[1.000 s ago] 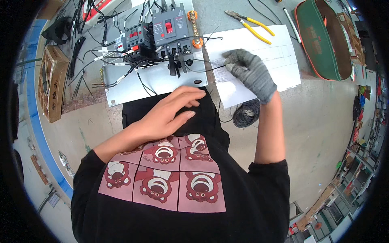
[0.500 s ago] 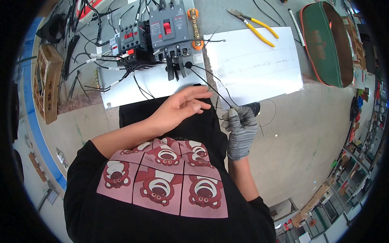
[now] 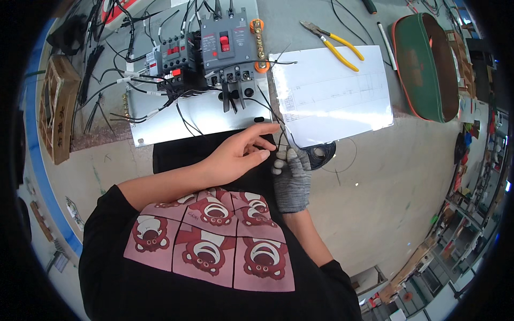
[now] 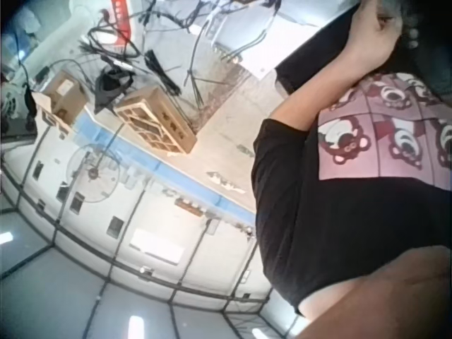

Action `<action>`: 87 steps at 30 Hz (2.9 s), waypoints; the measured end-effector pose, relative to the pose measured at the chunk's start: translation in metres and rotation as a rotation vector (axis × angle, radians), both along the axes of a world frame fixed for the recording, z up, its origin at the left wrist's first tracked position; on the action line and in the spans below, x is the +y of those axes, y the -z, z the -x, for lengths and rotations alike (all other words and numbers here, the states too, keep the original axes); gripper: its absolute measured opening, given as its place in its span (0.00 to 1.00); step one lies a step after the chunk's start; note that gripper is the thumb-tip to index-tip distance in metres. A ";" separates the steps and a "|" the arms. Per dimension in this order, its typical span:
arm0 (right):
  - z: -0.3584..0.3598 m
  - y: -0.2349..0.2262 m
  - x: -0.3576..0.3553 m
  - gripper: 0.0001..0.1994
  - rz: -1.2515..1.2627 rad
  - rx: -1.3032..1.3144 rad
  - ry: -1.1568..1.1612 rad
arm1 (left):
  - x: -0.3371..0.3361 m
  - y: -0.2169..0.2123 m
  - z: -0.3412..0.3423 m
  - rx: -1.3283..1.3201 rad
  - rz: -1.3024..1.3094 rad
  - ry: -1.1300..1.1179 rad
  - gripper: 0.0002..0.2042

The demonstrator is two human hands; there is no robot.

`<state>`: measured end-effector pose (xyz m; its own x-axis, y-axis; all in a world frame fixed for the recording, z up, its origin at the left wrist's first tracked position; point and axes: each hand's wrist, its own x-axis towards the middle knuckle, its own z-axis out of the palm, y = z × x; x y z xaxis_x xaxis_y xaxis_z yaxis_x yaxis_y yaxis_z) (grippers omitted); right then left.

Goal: The person assembles an electrical control panel by stripping wires, inserting them into terminal blocks, and tightening screws. They use pliers and a screwdriver to connect multiple wires to a circuit breaker and other components mounted on a metal plate.

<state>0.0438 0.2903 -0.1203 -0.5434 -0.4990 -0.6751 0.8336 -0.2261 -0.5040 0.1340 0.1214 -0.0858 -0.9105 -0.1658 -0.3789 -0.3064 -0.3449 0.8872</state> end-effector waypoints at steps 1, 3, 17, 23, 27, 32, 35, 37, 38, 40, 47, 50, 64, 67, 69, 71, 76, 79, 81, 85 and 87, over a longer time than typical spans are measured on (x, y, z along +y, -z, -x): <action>0.000 -0.002 0.000 0.04 -0.017 -0.009 -0.005 | 0.001 0.000 -0.001 0.012 0.007 0.002 0.26; 0.000 -0.008 0.000 0.03 -0.050 -0.025 -0.013 | 0.001 0.001 -0.001 0.013 0.012 0.005 0.25; -0.008 -0.036 -0.004 0.07 -0.013 -0.083 -0.177 | 0.001 -0.003 -0.004 0.052 0.057 -0.049 0.24; -0.004 -0.026 -0.019 0.08 -0.033 0.032 -0.252 | -0.001 -0.008 -0.005 0.076 0.170 -0.102 0.24; -0.002 -0.025 -0.032 0.11 -0.079 0.125 -0.304 | -0.009 -0.001 -0.010 0.201 0.657 0.003 0.25; 0.009 -0.026 -0.040 0.11 -0.255 0.326 -0.495 | -0.011 -0.004 -0.008 0.214 0.764 -0.020 0.23; 0.022 -0.032 -0.051 0.11 -0.216 0.341 -0.629 | -0.015 -0.001 -0.005 0.193 0.860 -0.025 0.20; 0.040 -0.054 -0.059 0.08 -0.359 0.530 -0.758 | -0.016 0.001 -0.002 0.133 0.880 -0.064 0.14; 0.049 -0.068 -0.063 0.07 -0.426 0.671 -0.757 | -0.017 0.002 -0.001 0.119 0.890 -0.081 0.13; 0.067 -0.073 -0.069 0.07 -0.555 0.961 -0.674 | -0.018 0.004 0.002 0.128 0.901 -0.134 0.10; 0.081 -0.013 -0.143 0.13 -0.680 1.480 -0.697 | -0.013 0.011 0.013 0.167 1.067 -0.153 0.09; 0.079 -0.014 -0.152 0.17 -0.842 1.393 -0.783 | -0.016 0.017 0.007 0.212 1.220 -0.108 0.11; 0.074 -0.004 -0.133 0.14 -0.574 1.481 -0.655 | -0.021 0.027 0.010 0.366 1.410 -0.185 0.10; 0.068 -0.020 -0.148 0.13 -0.782 1.619 -0.710 | -0.021 0.028 0.012 0.344 1.447 -0.153 0.09; 0.069 -0.021 -0.150 0.13 -0.796 1.653 -0.719 | -0.021 0.029 0.013 0.357 1.447 -0.140 0.09; 0.072 -0.011 -0.145 0.13 -0.725 1.636 -0.703 | -0.022 0.028 0.012 0.365 1.450 -0.115 0.09; 0.084 -0.022 -0.137 0.10 -0.484 1.535 -0.506 | -0.023 0.028 0.010 0.321 1.431 -0.102 0.15; 0.100 -0.045 -0.147 0.12 -0.426 1.676 -0.598 | -0.024 0.033 0.013 0.321 1.490 -0.100 0.15; 0.112 -0.052 -0.157 0.13 -0.406 1.875 -0.716 | -0.023 0.031 0.015 0.291 1.483 -0.097 0.16; 0.134 -0.077 -0.200 0.13 -0.526 2.026 -1.140 | -0.021 0.027 0.017 0.256 1.470 -0.101 0.18; 0.139 -0.087 -0.220 0.13 -0.638 2.022 -1.350 | -0.020 0.025 0.019 0.245 1.475 -0.096 0.18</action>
<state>-0.0948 0.0698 -0.0338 -0.1359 -0.9796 -0.1480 -0.9520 0.1705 -0.2541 0.1154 0.1015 -0.1110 -0.8885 -0.3144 0.3343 -0.1314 0.8723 0.4710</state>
